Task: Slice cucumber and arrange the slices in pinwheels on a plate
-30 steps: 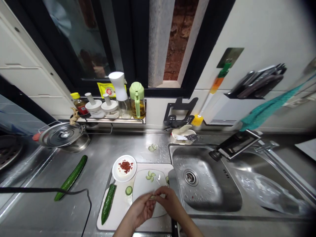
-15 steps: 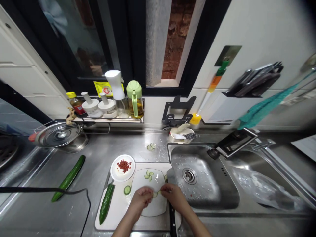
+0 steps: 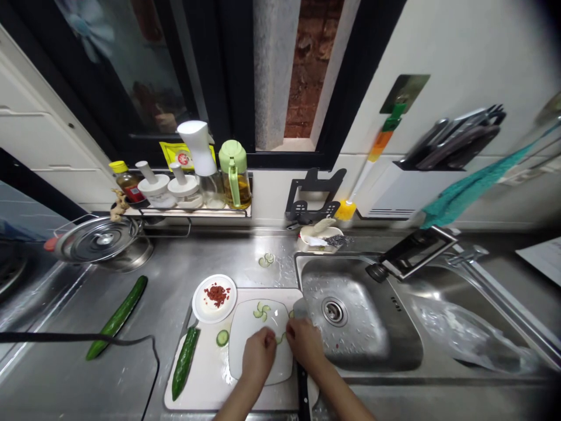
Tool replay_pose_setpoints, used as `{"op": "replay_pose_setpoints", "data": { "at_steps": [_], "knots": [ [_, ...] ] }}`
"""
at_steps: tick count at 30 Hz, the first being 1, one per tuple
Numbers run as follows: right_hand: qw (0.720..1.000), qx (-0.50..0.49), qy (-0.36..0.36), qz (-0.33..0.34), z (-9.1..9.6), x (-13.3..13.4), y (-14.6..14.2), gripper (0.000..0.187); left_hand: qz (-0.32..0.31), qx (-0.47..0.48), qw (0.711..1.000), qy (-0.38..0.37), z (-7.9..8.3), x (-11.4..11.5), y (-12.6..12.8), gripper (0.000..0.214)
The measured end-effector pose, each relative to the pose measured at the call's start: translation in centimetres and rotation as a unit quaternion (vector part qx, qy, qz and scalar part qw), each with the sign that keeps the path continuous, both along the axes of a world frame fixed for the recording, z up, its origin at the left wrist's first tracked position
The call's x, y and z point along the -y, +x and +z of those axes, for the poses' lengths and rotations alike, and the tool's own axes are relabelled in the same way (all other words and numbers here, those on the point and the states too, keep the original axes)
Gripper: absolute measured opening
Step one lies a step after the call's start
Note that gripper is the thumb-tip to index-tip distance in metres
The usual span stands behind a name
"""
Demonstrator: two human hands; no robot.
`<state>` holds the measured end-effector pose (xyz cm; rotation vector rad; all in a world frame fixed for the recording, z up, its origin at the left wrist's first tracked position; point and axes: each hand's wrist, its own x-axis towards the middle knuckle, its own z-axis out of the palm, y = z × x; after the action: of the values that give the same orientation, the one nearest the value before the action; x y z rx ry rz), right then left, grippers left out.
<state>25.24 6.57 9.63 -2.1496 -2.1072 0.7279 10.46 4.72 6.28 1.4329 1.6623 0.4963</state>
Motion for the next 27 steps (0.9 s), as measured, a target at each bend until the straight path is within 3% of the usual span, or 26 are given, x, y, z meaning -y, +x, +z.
{"op": "replay_pose_setpoints", "data": {
  "at_steps": [11, 21, 24, 27],
  "knots": [
    [0.998, 0.047, 0.022, 0.048, -1.3, 0.1, -0.4, 0.016, -0.033, -0.092, 0.995, 0.029, -0.2, 0.3, 0.7, 0.023],
    [0.997, 0.058, 0.047, -0.007, -0.6, 2.0, 0.2, 0.022, -0.049, -0.094, 0.994, 0.04, -0.5, 0.4, 0.5, 0.024],
    [0.996, 0.07, 0.051, 0.029, -1.8, 3.8, -0.1, 0.025, -0.056, -0.09, 0.994, 0.042, -0.4, 0.4, 0.4, 0.023],
    [0.996, 0.073, 0.032, 0.034, -3.4, 5.5, -0.8, 0.045, -0.059, -0.083, 0.994, 0.041, -0.4, 0.4, 0.2, 0.022]
  ]
}}
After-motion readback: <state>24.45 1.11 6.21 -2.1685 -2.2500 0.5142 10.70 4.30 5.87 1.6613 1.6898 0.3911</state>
